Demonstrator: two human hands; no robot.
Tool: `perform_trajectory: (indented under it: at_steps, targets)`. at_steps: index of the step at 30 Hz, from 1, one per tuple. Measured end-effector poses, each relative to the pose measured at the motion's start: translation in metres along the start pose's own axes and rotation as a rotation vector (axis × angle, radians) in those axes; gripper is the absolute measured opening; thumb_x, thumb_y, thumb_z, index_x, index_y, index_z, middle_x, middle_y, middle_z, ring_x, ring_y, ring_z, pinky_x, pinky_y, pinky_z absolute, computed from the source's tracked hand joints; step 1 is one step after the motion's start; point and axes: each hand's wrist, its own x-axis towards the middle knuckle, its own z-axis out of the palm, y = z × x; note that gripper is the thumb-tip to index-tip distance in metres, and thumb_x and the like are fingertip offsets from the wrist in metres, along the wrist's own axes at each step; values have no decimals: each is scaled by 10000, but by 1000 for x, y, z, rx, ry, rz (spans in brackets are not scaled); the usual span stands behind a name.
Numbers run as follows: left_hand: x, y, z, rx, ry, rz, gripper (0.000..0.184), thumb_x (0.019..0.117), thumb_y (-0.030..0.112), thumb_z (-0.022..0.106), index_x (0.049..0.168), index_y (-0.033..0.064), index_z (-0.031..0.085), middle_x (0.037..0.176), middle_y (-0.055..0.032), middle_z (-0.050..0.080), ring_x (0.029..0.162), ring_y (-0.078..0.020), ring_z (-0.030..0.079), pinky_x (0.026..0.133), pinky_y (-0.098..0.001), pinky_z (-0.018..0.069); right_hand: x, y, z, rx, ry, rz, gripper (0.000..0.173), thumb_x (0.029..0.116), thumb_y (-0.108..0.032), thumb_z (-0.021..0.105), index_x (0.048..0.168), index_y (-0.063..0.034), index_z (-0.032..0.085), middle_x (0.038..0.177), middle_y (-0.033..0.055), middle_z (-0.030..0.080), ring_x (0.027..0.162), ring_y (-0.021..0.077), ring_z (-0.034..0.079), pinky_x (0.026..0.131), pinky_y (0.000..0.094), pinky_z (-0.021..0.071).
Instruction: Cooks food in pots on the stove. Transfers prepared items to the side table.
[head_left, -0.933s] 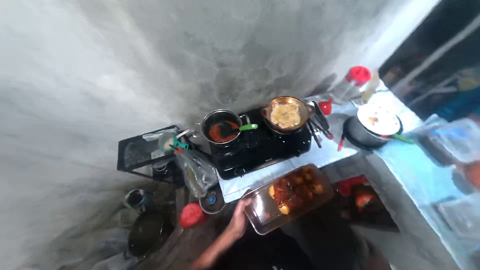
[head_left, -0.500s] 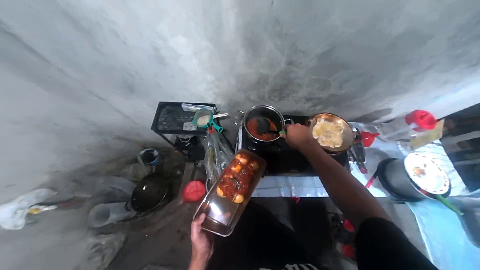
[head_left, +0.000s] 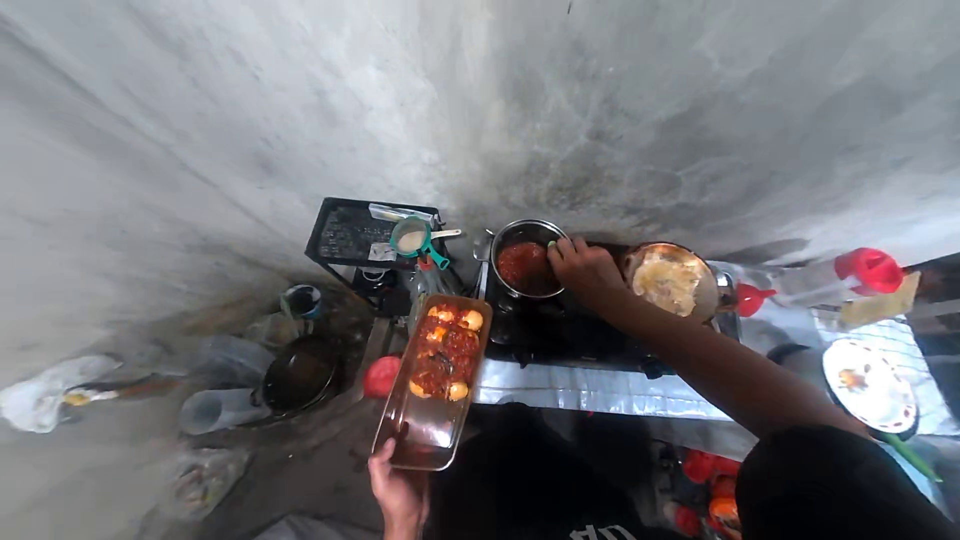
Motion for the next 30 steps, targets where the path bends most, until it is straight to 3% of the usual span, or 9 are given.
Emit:
perform_trajectory:
  at_steps: [4,8,12,15,20,22,25,30]
  targets:
    - [-8,-11,11,-6,10,3,359,982,317,374,1094,103,640,911,-52,767,807,-158,754,689,-346,643,-2,20,-4,-25,-132,-260,287,963,69,561,1230,-7,635,1102,171,646,946,360,658,668,451,547]
    - [-15,-19,12,18,-4,13,351,966,351,427,1107,110,639,906,-38,765,800,-140,748,701,-334,639,5,60,-24,39,-87,-386,279,939,30,624,1167,-103,713,1080,93,720,932,332,675,702,481,534]
    - [-22,-24,13,9,14,23,347,953,343,455,1125,104,639,935,-39,761,824,-143,748,707,-344,640,16,81,-43,19,-69,-341,187,948,48,587,1019,-69,715,950,119,711,878,349,674,693,505,505]
    - [-25,-27,17,9,39,38,354,971,305,384,1114,108,640,925,-28,762,817,-132,746,702,-328,638,22,75,-37,22,-55,-277,163,958,40,562,1020,-45,687,954,151,698,850,364,680,654,501,512]
    - [-30,-31,22,-10,68,68,328,971,295,403,1105,128,651,949,-12,760,860,-118,740,724,-329,634,34,55,-23,-6,-188,-191,154,968,14,550,1052,-7,677,1005,191,674,876,385,676,656,515,520]
    - [-32,-32,21,-2,72,81,331,971,306,398,1094,139,655,942,-3,761,845,-108,740,704,-319,634,42,53,-25,-49,-257,-166,155,956,30,558,1039,15,688,1016,210,687,936,404,678,746,558,521]
    - [-36,-33,23,-3,76,100,318,965,318,411,1083,156,658,940,12,764,842,-90,738,693,-300,629,54,60,-24,-135,-336,-133,161,959,38,559,1033,20,701,1016,211,705,1000,402,670,1026,649,410]
    - [-43,-35,22,-30,104,113,303,960,302,431,1086,140,653,928,5,762,839,-89,736,711,-294,627,67,92,-20,-56,-441,-92,107,917,-95,647,916,-37,737,945,170,723,982,389,671,1113,700,296]
